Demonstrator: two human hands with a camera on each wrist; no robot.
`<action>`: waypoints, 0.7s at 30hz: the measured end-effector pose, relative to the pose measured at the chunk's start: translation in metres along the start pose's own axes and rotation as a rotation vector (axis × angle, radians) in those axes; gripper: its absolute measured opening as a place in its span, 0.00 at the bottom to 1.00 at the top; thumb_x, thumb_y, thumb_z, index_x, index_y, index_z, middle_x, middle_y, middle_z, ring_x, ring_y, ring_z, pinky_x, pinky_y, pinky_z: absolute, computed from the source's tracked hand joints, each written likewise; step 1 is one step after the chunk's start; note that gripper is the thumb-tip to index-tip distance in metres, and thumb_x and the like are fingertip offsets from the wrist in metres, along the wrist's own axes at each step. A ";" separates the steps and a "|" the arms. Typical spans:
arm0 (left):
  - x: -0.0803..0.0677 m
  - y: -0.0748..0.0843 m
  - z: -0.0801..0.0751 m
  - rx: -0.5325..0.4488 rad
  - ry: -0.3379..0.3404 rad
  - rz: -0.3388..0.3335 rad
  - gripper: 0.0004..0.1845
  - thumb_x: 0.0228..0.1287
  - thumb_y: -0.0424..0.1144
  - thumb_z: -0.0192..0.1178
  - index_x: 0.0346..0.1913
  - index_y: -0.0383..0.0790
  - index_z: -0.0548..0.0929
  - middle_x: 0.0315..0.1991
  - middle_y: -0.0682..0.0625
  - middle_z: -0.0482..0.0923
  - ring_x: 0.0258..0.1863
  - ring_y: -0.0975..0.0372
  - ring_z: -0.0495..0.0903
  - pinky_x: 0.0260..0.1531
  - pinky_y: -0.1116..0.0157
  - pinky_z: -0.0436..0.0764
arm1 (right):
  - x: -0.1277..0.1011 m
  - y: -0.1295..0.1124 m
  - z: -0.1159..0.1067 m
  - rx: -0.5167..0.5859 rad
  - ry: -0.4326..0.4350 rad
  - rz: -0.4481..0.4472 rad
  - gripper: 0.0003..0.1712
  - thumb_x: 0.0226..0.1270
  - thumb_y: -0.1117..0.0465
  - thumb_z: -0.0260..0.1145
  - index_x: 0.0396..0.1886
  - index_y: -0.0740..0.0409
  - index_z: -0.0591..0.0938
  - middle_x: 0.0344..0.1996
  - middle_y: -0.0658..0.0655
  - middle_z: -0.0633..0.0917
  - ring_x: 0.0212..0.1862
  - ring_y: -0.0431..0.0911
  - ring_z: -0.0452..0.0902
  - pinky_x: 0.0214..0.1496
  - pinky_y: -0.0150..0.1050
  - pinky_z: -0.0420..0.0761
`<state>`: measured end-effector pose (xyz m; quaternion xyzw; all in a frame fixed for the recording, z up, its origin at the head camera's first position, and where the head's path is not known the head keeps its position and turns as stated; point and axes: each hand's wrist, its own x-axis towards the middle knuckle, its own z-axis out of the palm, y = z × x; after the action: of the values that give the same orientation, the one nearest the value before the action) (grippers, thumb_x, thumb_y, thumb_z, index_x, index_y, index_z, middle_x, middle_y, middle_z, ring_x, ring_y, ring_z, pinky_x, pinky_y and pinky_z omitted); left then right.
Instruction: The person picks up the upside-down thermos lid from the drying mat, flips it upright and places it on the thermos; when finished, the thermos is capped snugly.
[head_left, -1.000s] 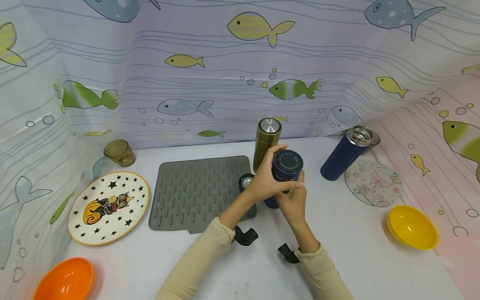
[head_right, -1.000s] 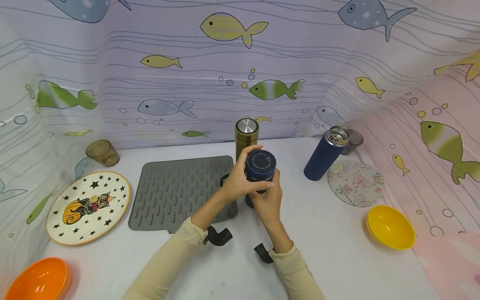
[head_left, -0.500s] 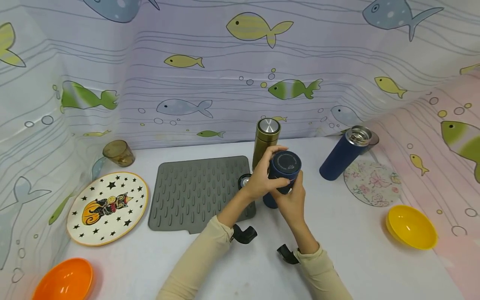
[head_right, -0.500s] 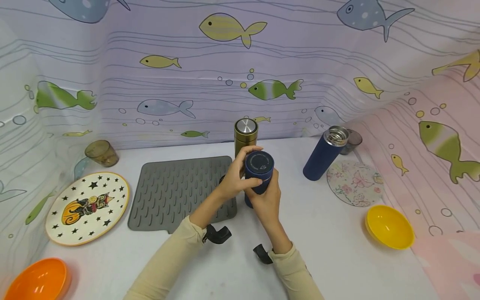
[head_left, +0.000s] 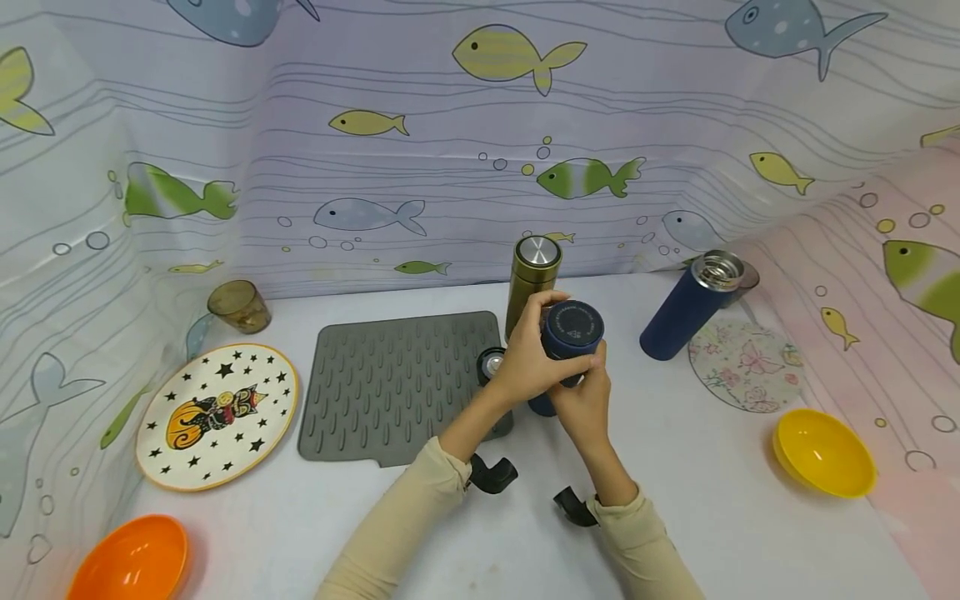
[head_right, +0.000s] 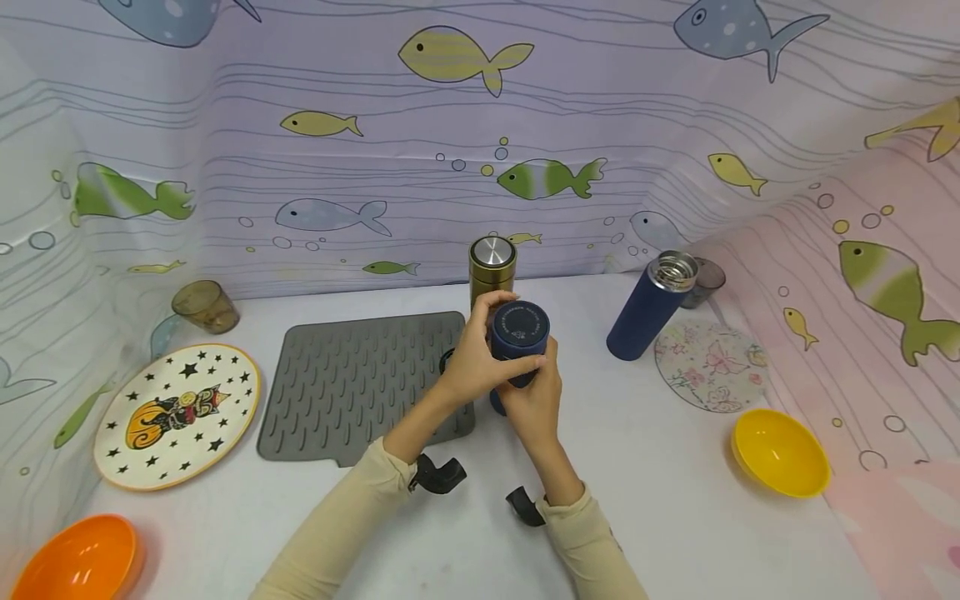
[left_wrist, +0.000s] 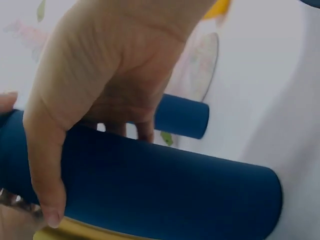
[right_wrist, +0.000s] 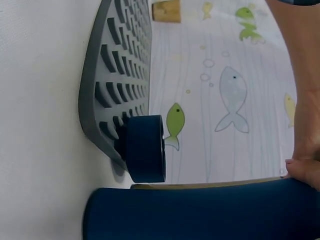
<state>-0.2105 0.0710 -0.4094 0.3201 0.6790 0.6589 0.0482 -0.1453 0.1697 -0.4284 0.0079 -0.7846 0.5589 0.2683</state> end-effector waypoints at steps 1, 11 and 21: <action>0.000 0.001 0.000 -0.018 -0.001 0.010 0.44 0.53 0.33 0.69 0.71 0.35 0.56 0.67 0.38 0.64 0.63 0.51 0.70 0.64 0.57 0.72 | 0.000 -0.001 0.000 -0.002 -0.001 0.000 0.34 0.52 0.78 0.71 0.59 0.77 0.67 0.48 0.75 0.81 0.50 0.64 0.79 0.51 0.38 0.75; 0.001 0.001 -0.002 -0.010 0.010 0.024 0.45 0.54 0.33 0.68 0.73 0.36 0.56 0.72 0.39 0.60 0.69 0.51 0.65 0.71 0.56 0.64 | 0.000 0.002 -0.001 -0.028 -0.002 0.044 0.35 0.53 0.77 0.73 0.60 0.75 0.67 0.48 0.73 0.81 0.50 0.62 0.79 0.50 0.44 0.76; 0.002 0.002 -0.001 -0.007 -0.006 0.000 0.44 0.53 0.32 0.68 0.72 0.36 0.57 0.72 0.41 0.62 0.69 0.52 0.65 0.70 0.53 0.65 | -0.002 0.041 0.002 0.001 -0.013 0.036 0.39 0.52 0.72 0.76 0.63 0.65 0.67 0.51 0.67 0.82 0.54 0.56 0.80 0.53 0.46 0.76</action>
<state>-0.2119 0.0715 -0.4067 0.3217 0.6765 0.6604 0.0514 -0.1574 0.1831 -0.4654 -0.0022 -0.7861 0.5639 0.2531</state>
